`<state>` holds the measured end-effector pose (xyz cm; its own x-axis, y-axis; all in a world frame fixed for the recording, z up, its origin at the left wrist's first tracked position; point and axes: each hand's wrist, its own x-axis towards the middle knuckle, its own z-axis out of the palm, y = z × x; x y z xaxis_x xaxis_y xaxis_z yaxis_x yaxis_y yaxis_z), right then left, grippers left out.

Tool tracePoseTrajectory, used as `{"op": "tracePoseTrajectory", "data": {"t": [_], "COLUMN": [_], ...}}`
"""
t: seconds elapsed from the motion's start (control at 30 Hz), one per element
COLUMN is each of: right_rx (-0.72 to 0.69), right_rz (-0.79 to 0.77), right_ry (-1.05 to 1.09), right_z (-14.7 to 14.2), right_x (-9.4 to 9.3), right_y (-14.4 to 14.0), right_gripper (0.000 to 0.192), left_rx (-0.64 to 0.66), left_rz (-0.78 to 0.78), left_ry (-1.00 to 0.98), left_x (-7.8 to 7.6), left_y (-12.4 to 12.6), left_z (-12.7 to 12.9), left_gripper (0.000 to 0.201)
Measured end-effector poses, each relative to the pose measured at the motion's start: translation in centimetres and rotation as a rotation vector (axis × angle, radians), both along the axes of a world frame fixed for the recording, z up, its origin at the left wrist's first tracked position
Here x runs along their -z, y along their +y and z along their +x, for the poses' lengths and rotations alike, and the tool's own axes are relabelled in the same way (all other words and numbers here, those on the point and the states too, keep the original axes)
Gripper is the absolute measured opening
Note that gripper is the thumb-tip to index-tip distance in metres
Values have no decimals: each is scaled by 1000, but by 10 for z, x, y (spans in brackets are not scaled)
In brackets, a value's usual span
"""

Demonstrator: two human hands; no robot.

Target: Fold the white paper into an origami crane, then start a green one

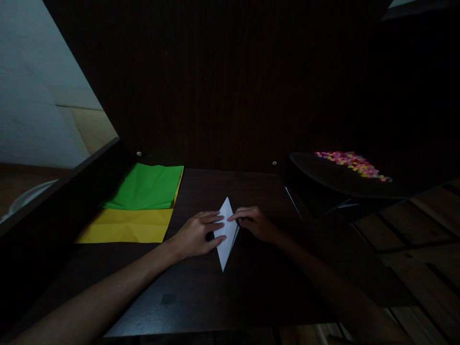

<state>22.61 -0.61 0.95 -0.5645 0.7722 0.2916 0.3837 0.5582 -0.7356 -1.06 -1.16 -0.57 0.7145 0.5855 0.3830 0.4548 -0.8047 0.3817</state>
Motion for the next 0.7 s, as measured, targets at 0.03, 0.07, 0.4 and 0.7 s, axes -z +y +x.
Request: {"op": "tracePoseTrajectory", "data": {"t": [0.03, 0.07, 0.4, 0.7], "right_rx": [-41, -59, -170, -173], "right_rz": [1, 41, 191, 145], "right_ry": [-36, -77, -317, -286], "right_z": [4, 6, 8, 1], "right_x": [-1, -2, -8, -5], "right_y": [2, 3, -4, -5], "right_gripper": [28, 27, 20, 13], "left_rx": [10, 18, -24, 79], "left_rz": [-9, -15, -111, -39], "left_ry": [3, 4, -42, -18], "left_x": [-2, -4, -14, -14], "left_y": [0, 1, 7, 2], "left_z": [-1, -1, -3, -2], "left_gripper": [32, 31, 25, 27]}}
